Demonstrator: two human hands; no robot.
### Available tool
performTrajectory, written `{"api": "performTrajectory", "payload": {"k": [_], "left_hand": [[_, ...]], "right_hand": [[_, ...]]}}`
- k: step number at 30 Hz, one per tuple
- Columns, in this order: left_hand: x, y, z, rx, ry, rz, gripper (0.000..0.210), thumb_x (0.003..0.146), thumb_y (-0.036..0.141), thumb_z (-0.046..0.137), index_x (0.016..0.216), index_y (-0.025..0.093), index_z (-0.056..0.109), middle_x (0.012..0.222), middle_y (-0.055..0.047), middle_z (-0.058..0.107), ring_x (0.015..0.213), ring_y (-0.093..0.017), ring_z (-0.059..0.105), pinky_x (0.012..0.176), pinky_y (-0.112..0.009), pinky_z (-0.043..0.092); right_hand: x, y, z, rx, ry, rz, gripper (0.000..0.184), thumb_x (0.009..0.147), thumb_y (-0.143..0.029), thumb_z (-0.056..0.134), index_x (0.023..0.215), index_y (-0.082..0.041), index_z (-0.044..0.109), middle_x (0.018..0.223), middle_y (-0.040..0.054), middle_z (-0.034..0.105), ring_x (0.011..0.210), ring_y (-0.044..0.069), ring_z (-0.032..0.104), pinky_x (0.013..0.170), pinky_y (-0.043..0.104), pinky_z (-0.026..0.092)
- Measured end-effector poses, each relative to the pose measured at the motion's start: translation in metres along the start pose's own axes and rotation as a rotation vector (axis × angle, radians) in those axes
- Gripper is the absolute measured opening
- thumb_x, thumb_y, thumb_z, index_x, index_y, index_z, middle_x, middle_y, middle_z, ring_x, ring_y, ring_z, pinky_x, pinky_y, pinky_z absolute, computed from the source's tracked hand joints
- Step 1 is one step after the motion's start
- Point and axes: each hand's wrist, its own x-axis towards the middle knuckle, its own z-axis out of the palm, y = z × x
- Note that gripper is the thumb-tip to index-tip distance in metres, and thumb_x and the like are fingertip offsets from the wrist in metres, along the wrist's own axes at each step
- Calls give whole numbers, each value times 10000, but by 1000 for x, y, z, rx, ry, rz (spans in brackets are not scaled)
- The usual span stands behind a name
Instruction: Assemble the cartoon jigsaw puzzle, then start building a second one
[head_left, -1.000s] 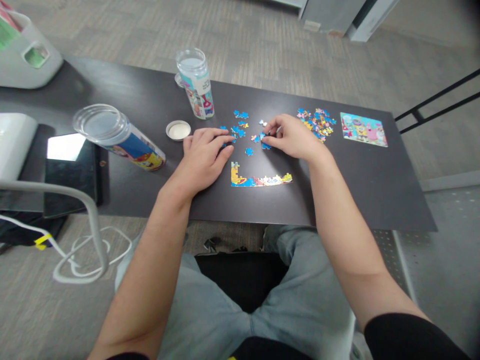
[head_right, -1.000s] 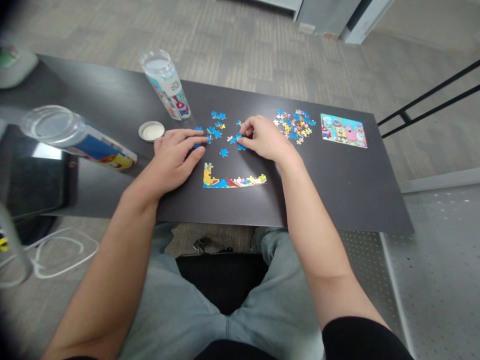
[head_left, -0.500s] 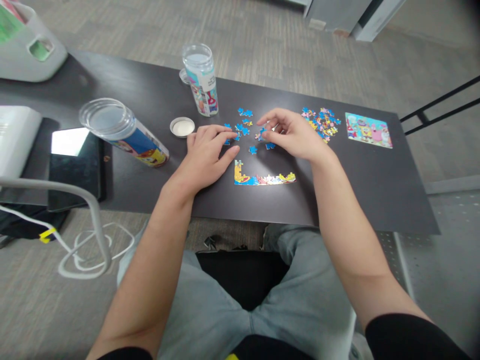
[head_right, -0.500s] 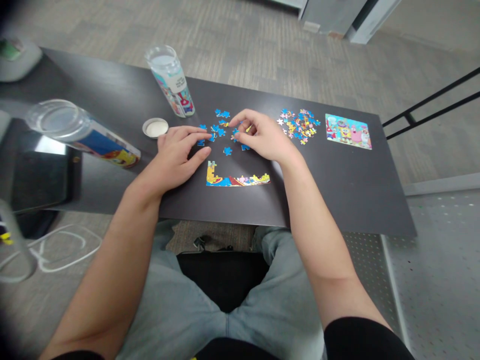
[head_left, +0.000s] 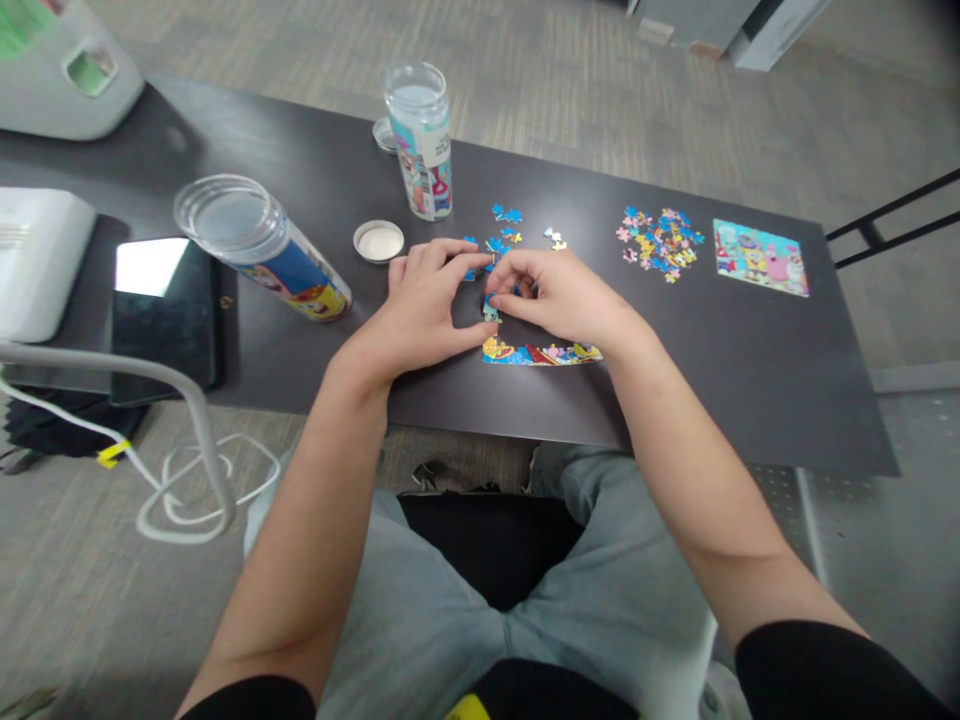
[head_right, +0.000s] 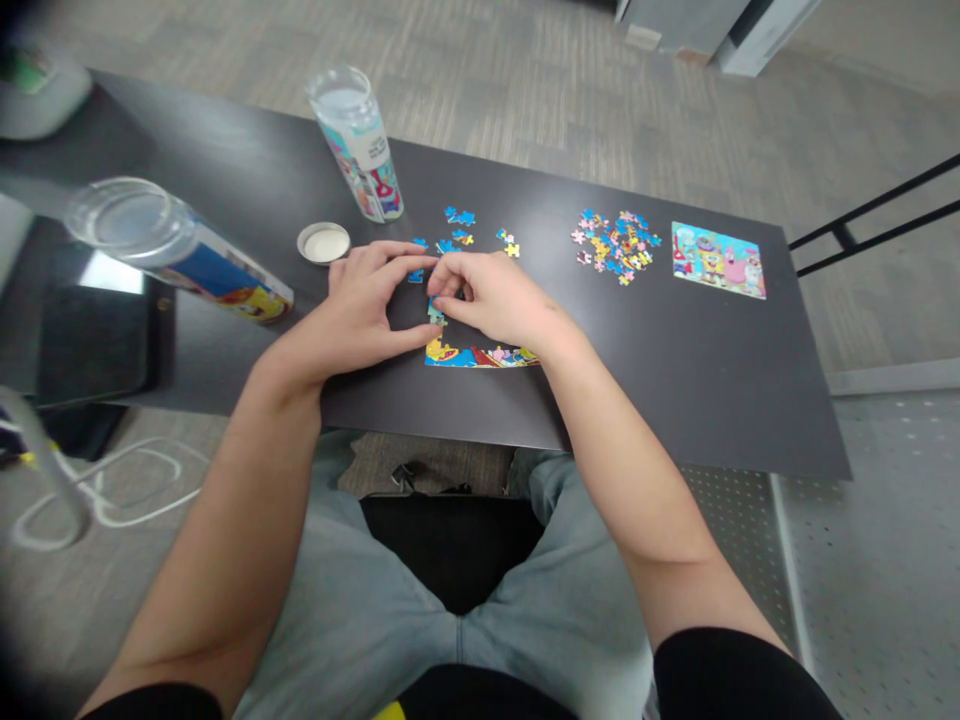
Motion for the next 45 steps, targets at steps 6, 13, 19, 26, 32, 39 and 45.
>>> {"api": "performTrajectory", "payload": {"k": [6, 13, 19, 26, 32, 39, 45], "left_hand": [[0, 1, 3, -1, 20, -4, 805, 974, 505, 884, 1742, 362, 690, 1862, -126, 630, 1743, -474, 498, 1526, -703, 316], [0, 1, 3, -7, 6, -4, 802, 980, 530, 905, 1739, 376, 694, 1861, -121, 622, 1745, -470, 495, 1525, -711, 324], [0, 4, 1, 10, 4, -16, 827, 992, 524, 897, 1769, 357, 666, 1867, -138, 613, 1748, -490, 496, 1526, -719, 329], [2, 5, 1, 14, 34, -41, 686, 1084, 493, 803, 1751, 373, 694, 1823, -139, 653, 1730, -474, 528, 1524, -748, 335], [4, 1, 0, 24, 29, -45, 693, 1072, 490, 787, 1749, 370, 697, 1829, -142, 653, 1751, -476, 522, 1520, -755, 344], [5, 1, 1, 18, 63, -63, 620, 1093, 474, 757, 1704, 365, 733, 1797, -142, 677, 1714, -478, 550, 1496, -755, 401], [5, -1, 1, 49, 61, -65, 579, 1109, 468, 757, 1679, 373, 746, 1805, -142, 677, 1714, -474, 557, 1503, -769, 396]], "right_hand": [[-1, -8, -3, -66, -7, 104, 88, 1061, -196, 867, 1086, -280, 877, 1030, 12, 885, 807, 216, 657, 830, 400, 523], [0, -14, -4, -173, 38, 71, 196, 993, -165, 943, 1105, -304, 862, 1205, 48, 859, 923, 259, 689, 924, 453, 583], [-9, -6, -32, -167, 271, 159, 244, 1104, -367, 949, 1328, -282, 897, 1161, 53, 813, 932, 261, 693, 874, 426, 545], [-37, 30, -78, -240, 380, 232, 84, 1031, -267, 923, 1114, -266, 919, 1062, 70, 845, 862, 268, 666, 881, 475, 550], [-41, 37, -71, -204, 172, 212, 186, 957, -286, 1050, 1098, -282, 929, 1069, 50, 843, 870, 257, 690, 861, 476, 564], [-33, 35, -65, -231, 69, 181, 144, 1011, -275, 1002, 988, -302, 862, 1098, 65, 840, 927, 274, 710, 929, 515, 617], [-30, 43, -67, -268, 145, 233, 191, 1018, -229, 952, 969, -296, 781, 959, 47, 800, 859, 276, 699, 910, 514, 603]]}}
